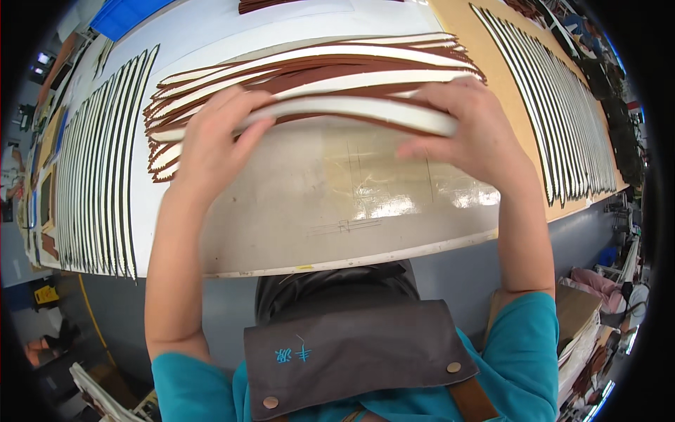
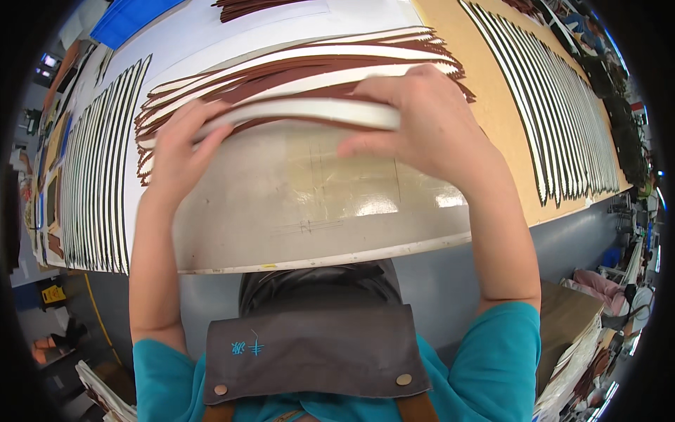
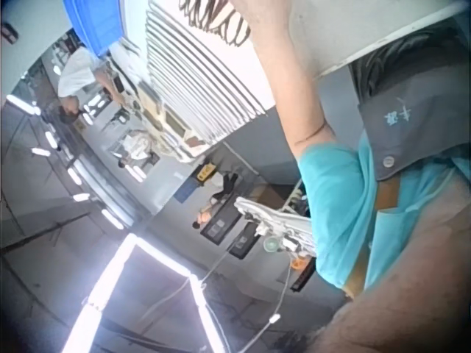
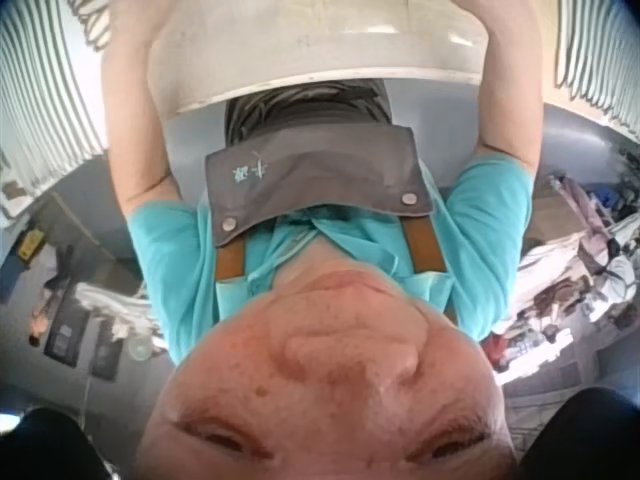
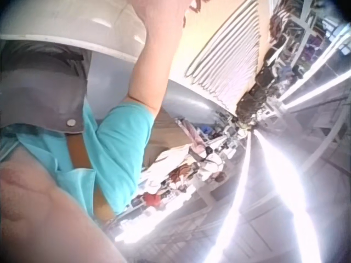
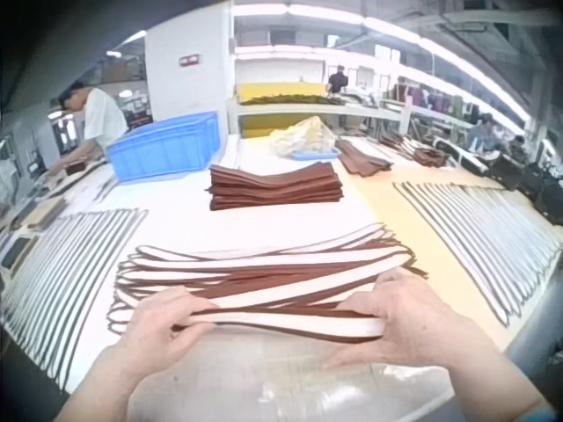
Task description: The person assembles long, serrated brown leather strips by placing them onto white backing sheets on a workbench. They smooth the leather to ensure adhesion and use a small yellow tool to press the edges. The process is repeated for multiple units, with finished pieces stacked on the table.
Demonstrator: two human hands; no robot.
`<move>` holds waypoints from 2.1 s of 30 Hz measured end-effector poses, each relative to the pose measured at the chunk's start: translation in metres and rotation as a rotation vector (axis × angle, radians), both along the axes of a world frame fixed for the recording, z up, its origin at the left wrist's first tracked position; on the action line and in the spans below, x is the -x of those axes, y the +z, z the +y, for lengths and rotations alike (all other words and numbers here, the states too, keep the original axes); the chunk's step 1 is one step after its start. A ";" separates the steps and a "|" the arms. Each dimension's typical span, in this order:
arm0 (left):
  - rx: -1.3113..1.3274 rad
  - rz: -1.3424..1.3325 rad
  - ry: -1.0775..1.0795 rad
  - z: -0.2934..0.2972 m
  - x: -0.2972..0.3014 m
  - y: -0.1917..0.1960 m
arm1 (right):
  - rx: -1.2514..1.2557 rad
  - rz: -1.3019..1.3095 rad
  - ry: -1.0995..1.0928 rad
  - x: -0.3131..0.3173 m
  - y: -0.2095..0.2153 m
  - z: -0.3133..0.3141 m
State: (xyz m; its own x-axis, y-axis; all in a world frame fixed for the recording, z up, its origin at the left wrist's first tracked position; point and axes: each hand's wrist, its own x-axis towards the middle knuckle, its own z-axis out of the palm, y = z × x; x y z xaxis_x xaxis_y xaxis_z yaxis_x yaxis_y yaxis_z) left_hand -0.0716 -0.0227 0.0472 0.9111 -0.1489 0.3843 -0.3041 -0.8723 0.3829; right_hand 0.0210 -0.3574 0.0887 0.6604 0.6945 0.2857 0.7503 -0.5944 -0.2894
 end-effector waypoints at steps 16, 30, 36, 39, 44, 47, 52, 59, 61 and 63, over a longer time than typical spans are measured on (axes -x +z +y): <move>0.141 0.456 0.298 0.027 0.114 -0.023 | -0.134 0.130 -0.225 0.102 -0.077 -0.118; 0.026 0.139 0.351 0.017 0.093 -0.037 | -0.066 -0.055 -0.440 0.086 -0.104 -0.121; 0.069 0.146 -0.073 -0.100 0.065 -0.035 | -0.076 -0.057 -0.494 0.084 -0.109 -0.121; -0.011 0.225 -0.182 -0.139 0.050 -0.041 | -0.081 -0.056 -0.516 0.083 -0.111 -0.122; -0.038 0.224 -0.161 -0.149 0.041 -0.053 | -0.092 -0.041 -0.532 0.081 -0.110 -0.119; -0.019 0.210 -0.161 -0.145 0.037 -0.053 | -0.105 -0.032 -0.513 0.080 -0.112 -0.120; 0.002 0.140 -0.178 -0.149 0.018 -0.048 | -0.096 0.008 -0.520 0.080 -0.111 -0.120; 0.083 0.065 -0.380 -0.170 -0.016 -0.053 | -0.115 -0.024 -0.512 0.080 -0.114 -0.119; 0.008 0.041 -0.359 -0.175 -0.017 -0.059 | -0.106 -0.033 -0.523 0.080 -0.112 -0.124; -0.018 0.033 -0.342 -0.176 -0.016 -0.063 | -0.108 -0.021 -0.525 0.078 -0.112 -0.116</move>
